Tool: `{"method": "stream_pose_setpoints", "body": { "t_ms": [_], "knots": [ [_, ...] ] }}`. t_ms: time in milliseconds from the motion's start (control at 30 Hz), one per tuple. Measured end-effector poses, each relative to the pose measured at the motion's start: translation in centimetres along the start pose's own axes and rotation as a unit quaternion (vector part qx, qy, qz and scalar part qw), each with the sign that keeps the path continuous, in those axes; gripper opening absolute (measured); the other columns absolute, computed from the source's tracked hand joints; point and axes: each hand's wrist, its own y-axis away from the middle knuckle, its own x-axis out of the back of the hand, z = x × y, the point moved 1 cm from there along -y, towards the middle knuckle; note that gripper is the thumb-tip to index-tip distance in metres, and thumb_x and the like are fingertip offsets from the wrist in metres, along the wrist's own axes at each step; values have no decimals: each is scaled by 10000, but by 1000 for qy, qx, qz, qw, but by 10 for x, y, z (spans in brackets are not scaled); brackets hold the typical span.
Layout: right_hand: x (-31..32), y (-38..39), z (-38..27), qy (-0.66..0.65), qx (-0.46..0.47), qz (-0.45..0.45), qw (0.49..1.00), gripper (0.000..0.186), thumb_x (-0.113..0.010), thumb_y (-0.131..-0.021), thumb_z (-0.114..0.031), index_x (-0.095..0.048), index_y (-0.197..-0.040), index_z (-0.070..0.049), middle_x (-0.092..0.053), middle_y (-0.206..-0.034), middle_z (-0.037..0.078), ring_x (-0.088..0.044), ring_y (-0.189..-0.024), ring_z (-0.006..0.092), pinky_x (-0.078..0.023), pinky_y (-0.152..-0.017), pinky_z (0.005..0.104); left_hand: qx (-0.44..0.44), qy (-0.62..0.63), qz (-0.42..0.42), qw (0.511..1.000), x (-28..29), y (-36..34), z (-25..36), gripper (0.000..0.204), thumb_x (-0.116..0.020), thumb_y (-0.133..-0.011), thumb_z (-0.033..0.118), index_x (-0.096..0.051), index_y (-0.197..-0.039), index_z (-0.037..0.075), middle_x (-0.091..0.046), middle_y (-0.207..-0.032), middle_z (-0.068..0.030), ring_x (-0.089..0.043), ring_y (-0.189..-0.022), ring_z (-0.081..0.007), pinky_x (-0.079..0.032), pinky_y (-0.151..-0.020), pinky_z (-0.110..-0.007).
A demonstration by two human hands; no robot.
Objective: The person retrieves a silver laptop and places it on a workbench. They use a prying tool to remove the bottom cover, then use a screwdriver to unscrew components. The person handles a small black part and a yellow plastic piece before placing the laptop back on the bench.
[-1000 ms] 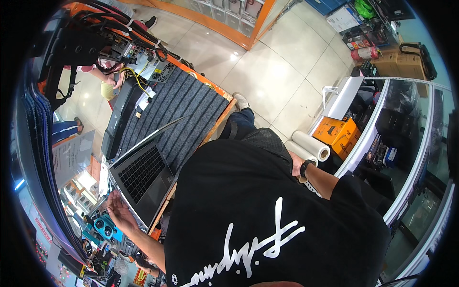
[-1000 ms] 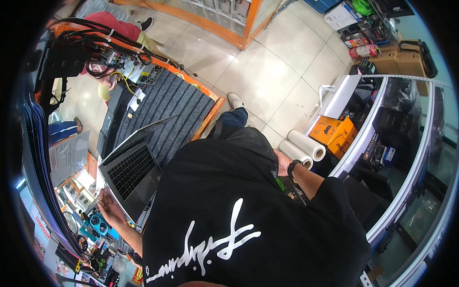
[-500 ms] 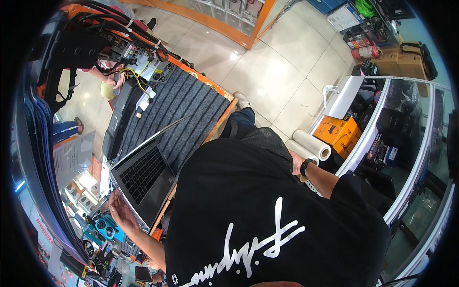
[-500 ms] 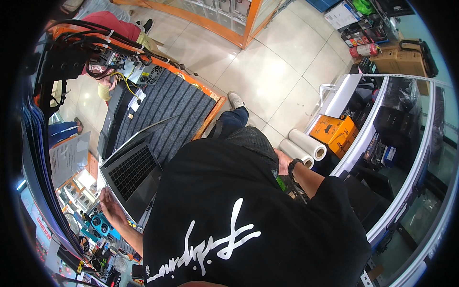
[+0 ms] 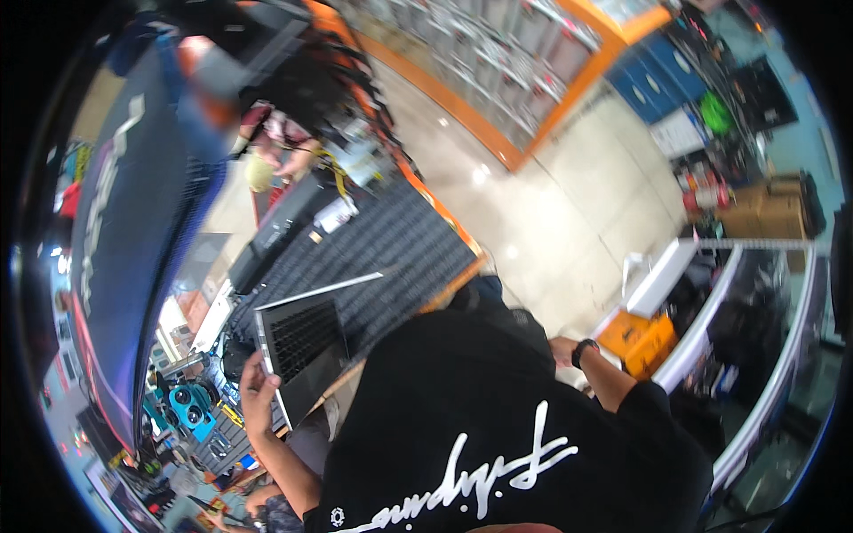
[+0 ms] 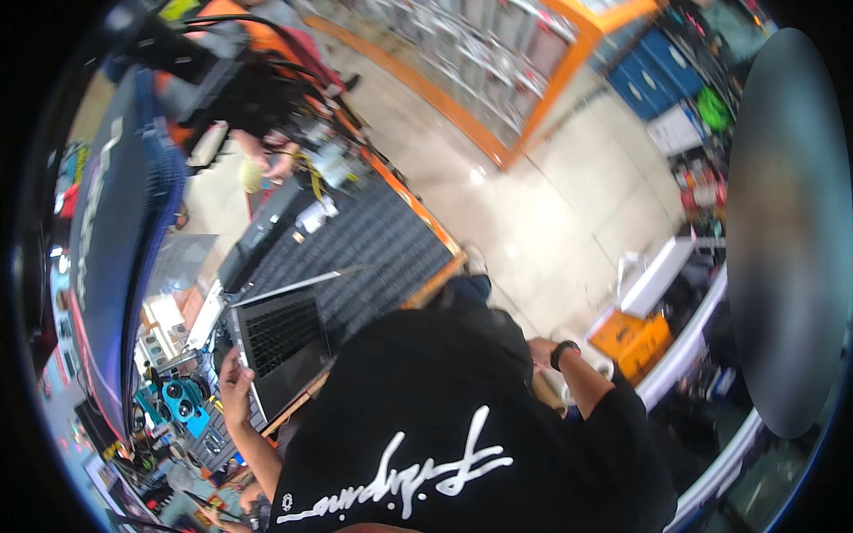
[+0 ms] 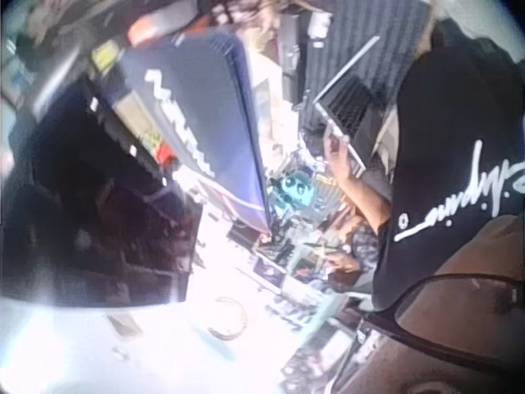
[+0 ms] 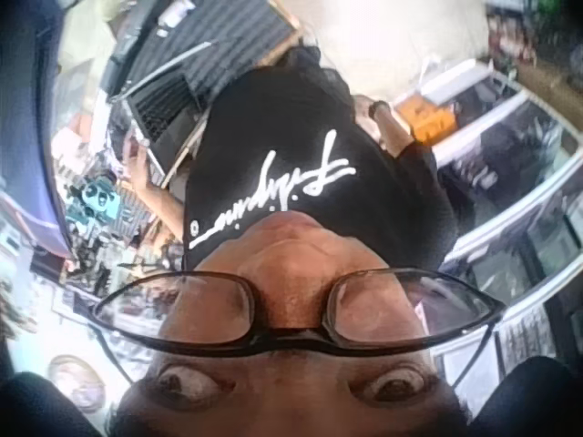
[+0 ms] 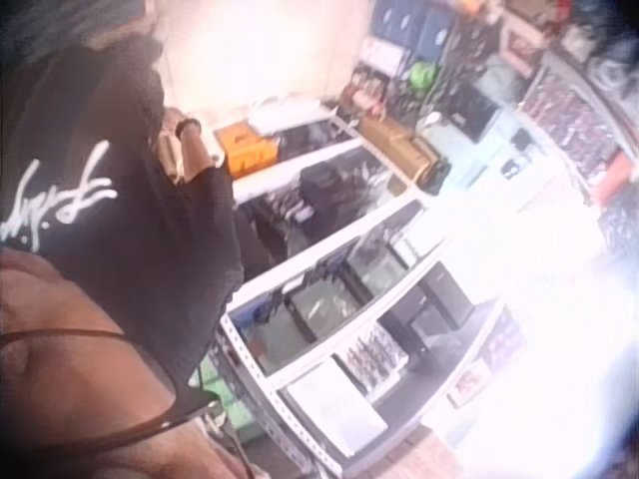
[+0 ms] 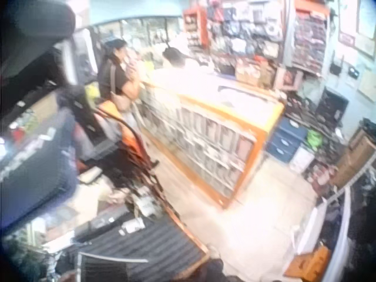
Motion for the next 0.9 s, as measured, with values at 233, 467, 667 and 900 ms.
{"method": "stream_pose_setpoints", "body": {
  "t_ms": [233, 467, 667, 900],
  "knots": [
    [-104, 154, -292, 548, 387, 140, 728, 396, -596, -972, -398, -720, -913, -26, -732, -818, 155, -705, -763, 323, -540, -719, 421, -29, 32, 69, 997, -23, 32, 5, 294, -730, -933, 55, -681, -1213, -22, -682, -1017, -19, -611, -886, -81, -494, -816, -237],
    [-403, 206, -350, 588, 736, -124, 312, 179, -647, -966, -268, -630, -1054, -113, -599, -1047, 78, -599, -1026, 264, -481, -861, 416, -31, -8, 140, 990, -38, 55, 11, 293, -712, -978, 181, -710, -1166, -44, -731, -963, -56, -640, -866, -94, -514, -795, -256],
    [-480, 145, -358, 698, 692, -81, 169, 357, -719, -896, -318, -685, -1177, -100, -634, -1289, 114, -556, -1250, 308, -455, -1027, 451, -98, -84, 189, 973, -45, 76, 3, 320, -683, -991, 273, -727, -1176, 16, -742, -896, -107, -643, -765, -128, -529, -717, -323],
    [-490, 161, -341, 686, 697, -111, 178, 352, -791, -841, -248, -683, -1126, -73, -600, -1260, 135, -532, -1234, 357, -425, -1002, 494, -130, -95, 206, 965, -48, 100, -6, 322, -629, -1017, 308, -728, -1173, 44, -753, -940, -165, -735, -844, -304, -553, -750, -392]
  ]
}}
